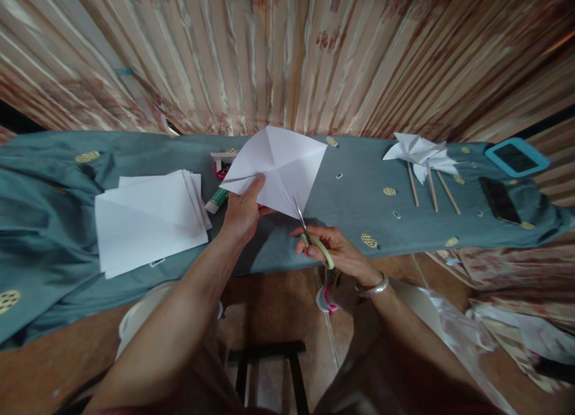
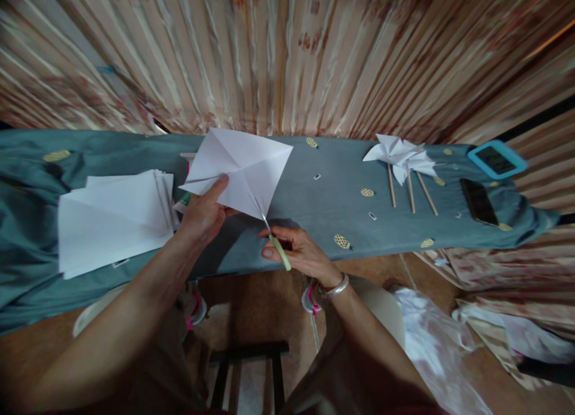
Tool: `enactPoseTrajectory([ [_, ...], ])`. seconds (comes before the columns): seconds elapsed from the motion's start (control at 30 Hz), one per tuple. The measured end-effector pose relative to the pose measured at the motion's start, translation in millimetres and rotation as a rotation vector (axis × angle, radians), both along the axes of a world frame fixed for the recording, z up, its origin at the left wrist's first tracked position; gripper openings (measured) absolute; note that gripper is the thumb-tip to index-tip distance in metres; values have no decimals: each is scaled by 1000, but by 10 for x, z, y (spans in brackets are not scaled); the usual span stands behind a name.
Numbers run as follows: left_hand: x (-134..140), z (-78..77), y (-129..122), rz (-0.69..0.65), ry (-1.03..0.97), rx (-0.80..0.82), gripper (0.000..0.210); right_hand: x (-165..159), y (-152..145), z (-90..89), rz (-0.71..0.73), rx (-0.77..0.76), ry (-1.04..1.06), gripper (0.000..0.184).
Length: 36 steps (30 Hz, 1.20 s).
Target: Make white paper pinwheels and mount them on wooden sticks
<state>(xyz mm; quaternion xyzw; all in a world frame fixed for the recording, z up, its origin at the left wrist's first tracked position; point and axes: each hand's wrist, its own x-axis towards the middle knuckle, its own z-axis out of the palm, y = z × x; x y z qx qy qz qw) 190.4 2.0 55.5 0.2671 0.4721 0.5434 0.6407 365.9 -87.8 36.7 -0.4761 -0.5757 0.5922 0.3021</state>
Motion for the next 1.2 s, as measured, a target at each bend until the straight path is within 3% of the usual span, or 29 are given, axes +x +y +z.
enactPoseTrajectory([
  [1.2, -8, 29, 23, 35, -15, -16, 25, -25, -1, -72, -98, -62, 49, 45],
])
